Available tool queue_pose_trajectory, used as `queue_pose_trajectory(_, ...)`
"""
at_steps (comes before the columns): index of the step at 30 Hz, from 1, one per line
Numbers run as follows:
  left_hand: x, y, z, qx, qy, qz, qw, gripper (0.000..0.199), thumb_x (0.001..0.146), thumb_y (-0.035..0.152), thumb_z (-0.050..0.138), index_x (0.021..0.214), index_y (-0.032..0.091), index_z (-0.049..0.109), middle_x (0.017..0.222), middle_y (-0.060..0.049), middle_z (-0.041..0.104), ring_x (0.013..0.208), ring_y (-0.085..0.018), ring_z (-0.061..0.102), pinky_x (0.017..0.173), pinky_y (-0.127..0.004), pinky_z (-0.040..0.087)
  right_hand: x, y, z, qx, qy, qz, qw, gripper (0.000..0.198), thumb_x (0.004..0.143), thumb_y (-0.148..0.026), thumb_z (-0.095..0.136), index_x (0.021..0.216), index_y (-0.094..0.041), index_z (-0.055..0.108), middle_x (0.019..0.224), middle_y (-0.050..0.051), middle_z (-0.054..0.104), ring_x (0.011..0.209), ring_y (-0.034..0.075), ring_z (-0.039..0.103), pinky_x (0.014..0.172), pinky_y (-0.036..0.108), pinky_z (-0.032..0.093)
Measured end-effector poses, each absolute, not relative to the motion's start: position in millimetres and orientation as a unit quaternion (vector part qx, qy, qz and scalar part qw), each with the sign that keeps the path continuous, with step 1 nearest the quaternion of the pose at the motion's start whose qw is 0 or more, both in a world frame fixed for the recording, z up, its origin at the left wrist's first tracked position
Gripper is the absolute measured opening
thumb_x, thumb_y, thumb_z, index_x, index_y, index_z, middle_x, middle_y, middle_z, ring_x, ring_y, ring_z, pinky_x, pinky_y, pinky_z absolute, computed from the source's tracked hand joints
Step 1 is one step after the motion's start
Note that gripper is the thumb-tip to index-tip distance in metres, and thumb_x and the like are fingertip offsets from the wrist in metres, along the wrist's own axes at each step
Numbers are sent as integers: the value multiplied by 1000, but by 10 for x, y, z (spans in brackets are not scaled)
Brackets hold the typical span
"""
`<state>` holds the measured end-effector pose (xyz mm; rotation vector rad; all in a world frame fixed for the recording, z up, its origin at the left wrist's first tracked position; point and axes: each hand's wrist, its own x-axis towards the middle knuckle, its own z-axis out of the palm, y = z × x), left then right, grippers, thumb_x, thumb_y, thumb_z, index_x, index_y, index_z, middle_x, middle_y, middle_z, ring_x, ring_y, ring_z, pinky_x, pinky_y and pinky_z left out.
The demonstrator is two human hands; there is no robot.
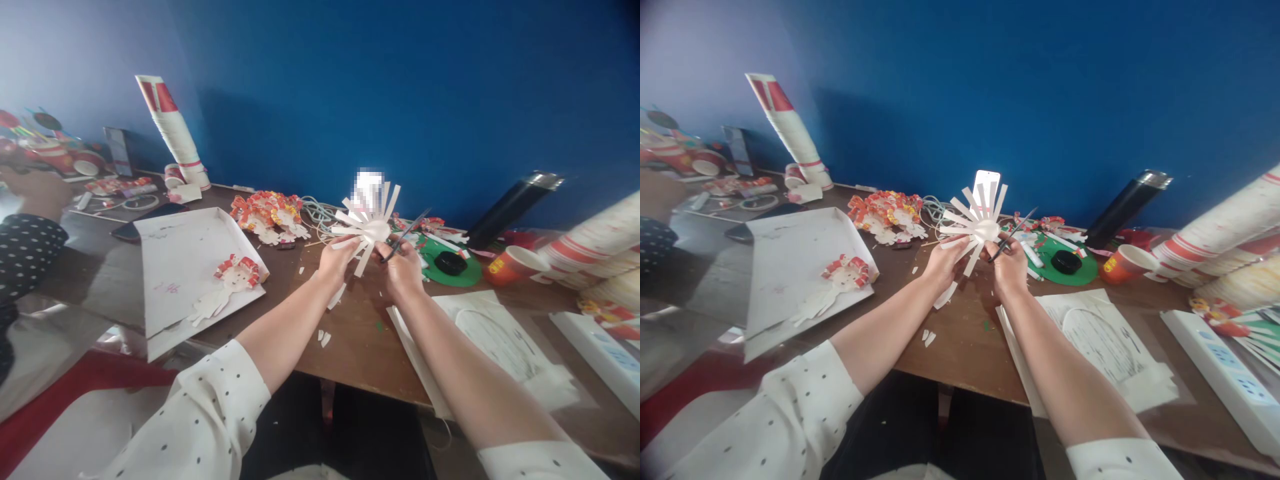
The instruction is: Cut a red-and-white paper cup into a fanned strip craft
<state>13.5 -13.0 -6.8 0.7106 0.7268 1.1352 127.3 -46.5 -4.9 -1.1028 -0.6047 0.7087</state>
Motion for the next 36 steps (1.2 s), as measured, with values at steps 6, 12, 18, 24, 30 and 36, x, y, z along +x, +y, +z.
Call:
queue_pose_trajectory(6,91,-180,37,309,216,420,826,26,68,33,77,82,13,69,76,-7,69,67,-16,64,69,-28,51,1258,-486,-30,-467,-268,350,766,51,50,-23,85,92,-22,57,66,-9,62,50,7,59,52,19,52)
queue_pose_trajectory(12,67,-152,46,291,285,397,823,16,73,28,70,75,13,64,62,-5,64,55,-15,60,61,-29,50,1148,-515,-63,-492,-321,338,735,53,52,-32,86,96,-21,59,71,-7,65,58,11,64,52,21,52)
queue_pose_trajectory(18,23,-43,4,287,301,447,792,19,68,25,74,78,11,66,65,-7,67,58,-17,63,61,-29,52,1118,-522,-94,-488,-330,381,713,52,55,-37,86,98,-21,63,77,-3,68,66,14,66,55,25,56)
queue_pose_trajectory(24,-50,43,3,264,276,504,774,15,71,24,73,77,13,66,64,-3,66,58,-14,62,59,-27,50,1062,-632,-63,-523,-365,479,604,41,63,-49,81,93,-21,70,74,0,66,64,15,63,46,24,55)
queue_pose_trajectory(30,-37,35,-2,258,301,494,774,18,69,26,76,71,13,63,61,-3,64,53,-13,59,53,-25,47,1107,-655,-62,-552,-427,441,565,38,67,-56,76,76,-20,70,62,-1,63,53,12,55,44,23,47)
queue_pose_trajectory(36,-17,20,-27,264,292,470,790,18,73,28,72,72,13,63,61,-4,64,53,-14,59,52,-28,49,1144,-641,-77,-565,-462,388,563,41,70,-58,72,85,-19,73,55,-3,60,50,11,49,44,22,36)
